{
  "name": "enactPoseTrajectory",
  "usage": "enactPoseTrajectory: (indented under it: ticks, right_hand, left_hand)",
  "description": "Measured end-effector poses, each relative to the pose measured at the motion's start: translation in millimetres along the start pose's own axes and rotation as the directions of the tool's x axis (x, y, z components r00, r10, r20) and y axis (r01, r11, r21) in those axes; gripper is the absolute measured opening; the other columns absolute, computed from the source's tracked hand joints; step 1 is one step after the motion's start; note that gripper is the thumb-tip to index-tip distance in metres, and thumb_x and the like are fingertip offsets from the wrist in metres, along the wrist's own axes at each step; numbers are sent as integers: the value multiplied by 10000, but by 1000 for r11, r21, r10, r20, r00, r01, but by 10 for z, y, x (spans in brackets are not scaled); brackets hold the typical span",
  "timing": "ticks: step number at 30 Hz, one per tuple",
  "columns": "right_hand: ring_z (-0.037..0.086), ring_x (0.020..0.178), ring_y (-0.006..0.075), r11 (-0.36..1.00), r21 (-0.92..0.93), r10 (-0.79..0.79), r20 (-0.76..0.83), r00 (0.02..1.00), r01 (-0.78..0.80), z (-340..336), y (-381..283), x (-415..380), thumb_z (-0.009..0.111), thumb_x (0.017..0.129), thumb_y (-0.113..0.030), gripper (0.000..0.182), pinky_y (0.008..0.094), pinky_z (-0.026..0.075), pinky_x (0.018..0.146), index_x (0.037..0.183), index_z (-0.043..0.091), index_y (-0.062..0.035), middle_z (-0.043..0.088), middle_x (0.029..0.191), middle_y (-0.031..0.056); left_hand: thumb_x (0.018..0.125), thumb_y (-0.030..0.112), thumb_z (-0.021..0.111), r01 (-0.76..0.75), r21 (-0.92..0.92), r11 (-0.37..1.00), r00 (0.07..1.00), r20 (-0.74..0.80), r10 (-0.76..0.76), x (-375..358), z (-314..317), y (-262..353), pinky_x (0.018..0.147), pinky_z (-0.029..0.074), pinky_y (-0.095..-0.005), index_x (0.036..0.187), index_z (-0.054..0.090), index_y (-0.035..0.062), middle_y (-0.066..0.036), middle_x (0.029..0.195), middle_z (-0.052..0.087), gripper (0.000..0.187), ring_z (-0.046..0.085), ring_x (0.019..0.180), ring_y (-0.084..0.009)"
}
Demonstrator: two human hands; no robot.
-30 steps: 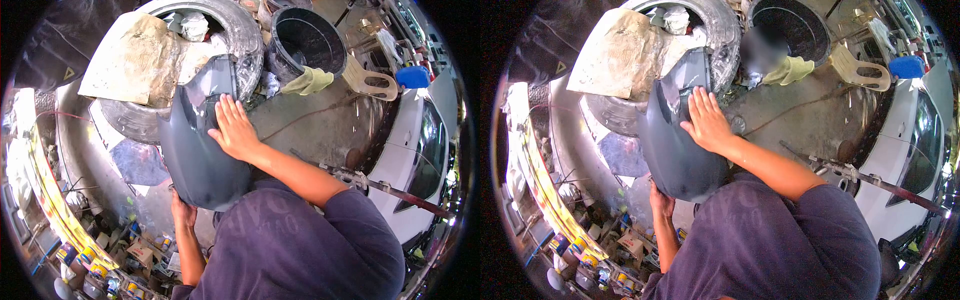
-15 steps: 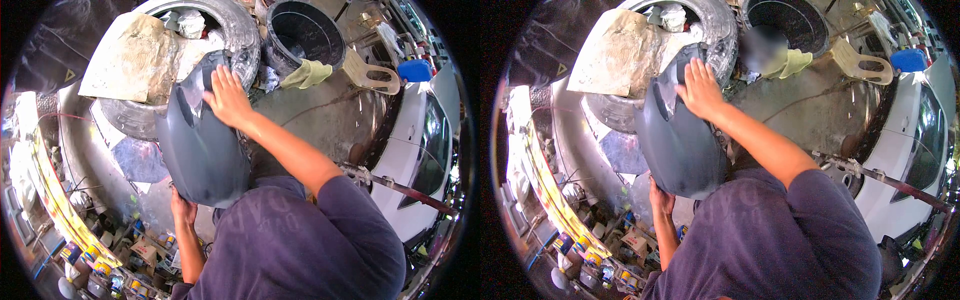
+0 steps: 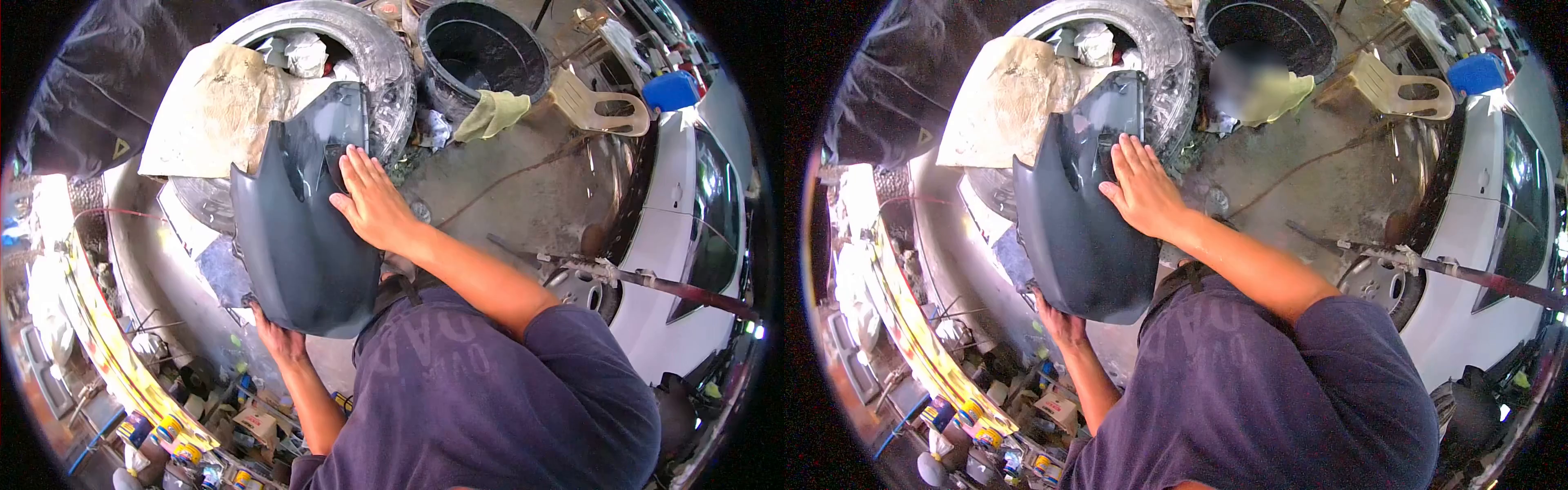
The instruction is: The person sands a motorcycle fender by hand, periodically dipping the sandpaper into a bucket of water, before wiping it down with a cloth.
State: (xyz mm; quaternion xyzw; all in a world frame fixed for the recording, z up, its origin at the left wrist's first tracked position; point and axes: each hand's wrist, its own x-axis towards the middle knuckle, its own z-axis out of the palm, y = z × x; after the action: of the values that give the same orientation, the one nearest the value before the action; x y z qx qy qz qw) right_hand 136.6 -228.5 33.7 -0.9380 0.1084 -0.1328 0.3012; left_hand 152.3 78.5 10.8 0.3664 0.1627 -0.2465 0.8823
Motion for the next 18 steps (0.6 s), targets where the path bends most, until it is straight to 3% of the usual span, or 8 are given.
enactPoseTrajectory:
  ticks: [5, 6, 9, 13, 17, 18]
  right_hand:
    - [262, 1456, 426, 999, -3, 44, -94, 995, -44, -211, -72, -33, 413, 1029, -429, 690, 496, 198, 1204, 1440, 340, 121, 289, 1536, 323]
    - [265, 1454, 428, 998, 4, 65, -104, 992, -65, -218, -67, -27, 412, 1029, -430, 691, 495, 201, 1203, 1439, 342, 122, 291, 1534, 324]
    - [274, 1449, 433, 989, -22, 145, -89, 985, -147, -104, 64, 38, 406, 1030, -429, 685, 492, 207, 1202, 1432, 358, 124, 295, 1531, 328]
    - [258, 1456, 435, 980, -152, 105, -169, 980, -131, 139, 74, 49, 401, 1027, -430, 683, 511, 181, 1206, 1430, 370, 120, 291, 1535, 326]
    - [238, 1467, 429, 965, -192, 134, -216, 967, -176, 257, 84, 108, 407, 1021, -456, 711, 519, 156, 1209, 1429, 368, 125, 293, 1538, 317]
    - [236, 1469, 424, 959, -215, 133, -223, 966, -182, 267, 155, 168, 395, 1023, -463, 720, 518, 146, 1212, 1437, 357, 126, 286, 1544, 316]
  left_hand:
    - [1051, 371, 451, 44, 24, 999, 996, 82, -46, 241, 143, 372, 1054, 454, -488, 1354, 514, -19, -186, 1356, 577, 499, 572, 1229, -332]
    - [1051, 365, 448, 75, 78, 994, 996, 34, -78, 343, 131, 450, 1020, 482, -491, 1342, 524, -18, -185, 1325, 599, 487, 600, 1188, -334]
    - [1050, 353, 445, 203, 171, 964, 973, 75, -218, 721, 76, 611, 982, 507, -497, 1317, 543, -12, -176, 1281, 626, 462, 625, 1144, -330]
    - [1056, 357, 396, 314, 237, 919, 949, -81, -304, 1085, 111, 630, 957, 524, -489, 1295, 557, -5, -170, 1241, 646, 463, 641, 1105, -328]
    - [1058, 390, 369, 359, 274, 892, 932, -56, -358, 1339, -80, 586, 1022, 476, -487, 1329, 541, 7, -154, 1310, 612, 499, 599, 1179, -320]
    - [1060, 408, 367, 358, 334, 872, 934, -117, -339, 1313, 49, 581, 1058, 445, -479, 1348, 528, 19, -138, 1345, 592, 510, 572, 1221, -308]
